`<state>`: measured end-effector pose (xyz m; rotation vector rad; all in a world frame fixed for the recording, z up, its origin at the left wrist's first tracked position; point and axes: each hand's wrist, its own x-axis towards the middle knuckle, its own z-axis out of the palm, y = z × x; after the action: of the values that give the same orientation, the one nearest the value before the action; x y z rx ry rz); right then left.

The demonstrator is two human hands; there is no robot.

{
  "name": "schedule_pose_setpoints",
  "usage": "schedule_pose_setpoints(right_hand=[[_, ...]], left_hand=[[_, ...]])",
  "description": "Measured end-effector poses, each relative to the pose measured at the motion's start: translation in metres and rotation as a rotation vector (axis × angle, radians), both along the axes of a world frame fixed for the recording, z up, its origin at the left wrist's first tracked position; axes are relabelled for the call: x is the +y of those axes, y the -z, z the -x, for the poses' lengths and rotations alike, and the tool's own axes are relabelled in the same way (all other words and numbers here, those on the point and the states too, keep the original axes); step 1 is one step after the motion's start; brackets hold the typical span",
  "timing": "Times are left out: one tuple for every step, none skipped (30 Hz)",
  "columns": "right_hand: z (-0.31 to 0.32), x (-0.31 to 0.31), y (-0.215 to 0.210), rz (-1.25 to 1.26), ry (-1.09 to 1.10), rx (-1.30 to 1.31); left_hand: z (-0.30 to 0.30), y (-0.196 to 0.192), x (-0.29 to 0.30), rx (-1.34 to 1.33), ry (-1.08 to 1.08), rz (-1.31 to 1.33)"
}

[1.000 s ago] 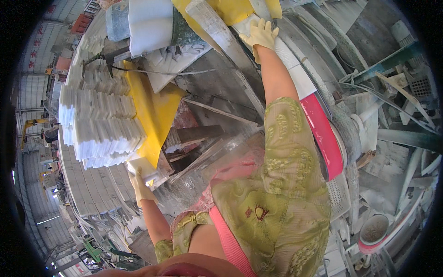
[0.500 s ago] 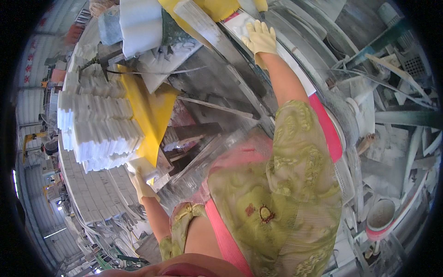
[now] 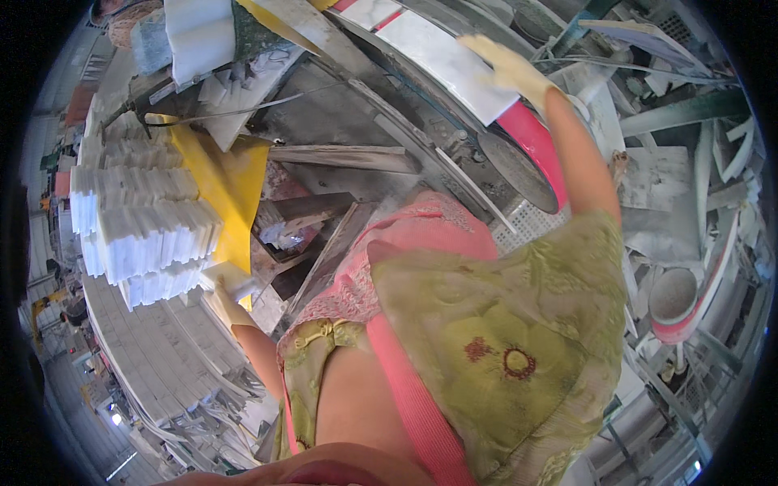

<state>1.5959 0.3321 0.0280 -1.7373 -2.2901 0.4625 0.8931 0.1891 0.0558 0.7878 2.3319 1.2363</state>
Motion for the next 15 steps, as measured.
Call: schedule_pose_setpoints(right_hand=[[0.002,-0.024,-0.005,0.008,-0.04,-0.132],[0.007,-0.056,-0.008,0.066,-0.031,-0.313],[0.014,-0.079,-0.011,0.063,-0.051,-0.439],[0.025,-0.087,-0.01,0.05,0.02,-0.477],[0.04,-0.093,-0.003,-0.031,0.06,-0.461],[0.052,-0.095,0.005,-0.128,0.09,-0.466],[0.061,-0.092,0.013,-0.16,0.156,-0.508],[0.068,-0.089,0.022,-0.204,0.22,-0.567],[0.071,-0.087,0.03,-0.244,0.274,-0.615],[0.069,-0.086,0.035,-0.32,0.258,-0.596],[0.063,-0.085,0.037,-0.381,0.236,-0.527],[0.056,-0.084,0.036,-0.378,0.208,-0.462],[0.049,-0.082,0.032,-0.331,0.21,-0.418],[0.044,-0.08,0.027,-0.436,0.179,-0.394],[0.041,-0.076,0.022,-0.545,0.12,-0.436]], left_hand=[[-0.001,-0.001,0.0,-0.001,0.005,-0.02],[-0.002,-0.002,0.001,-0.008,-0.001,0.022],[-0.005,-0.002,0.001,-0.003,0.007,0.001],[-0.005,-0.004,0.001,0.004,0.014,-0.019],[-0.007,-0.003,0.0,0.013,0.017,-0.041],[-0.007,-0.005,-0.001,0.073,-0.011,0.076],[-0.007,-0.004,-0.001,0.073,-0.005,0.053],[-0.007,-0.004,-0.002,0.079,0.003,0.031],[-0.006,-0.004,-0.002,0.085,0.009,0.006],[-0.005,-0.004,-0.002,0.069,0.021,-0.004],[-0.003,-0.004,-0.002,0.08,0.039,-0.014],[-0.001,-0.003,-0.001,0.089,0.057,-0.03],[0.001,-0.001,0.001,0.094,0.072,-0.05],[0.003,0.0,0.0,0.162,0.067,0.006],[0.005,0.002,0.001,0.19,0.051,0.045]])
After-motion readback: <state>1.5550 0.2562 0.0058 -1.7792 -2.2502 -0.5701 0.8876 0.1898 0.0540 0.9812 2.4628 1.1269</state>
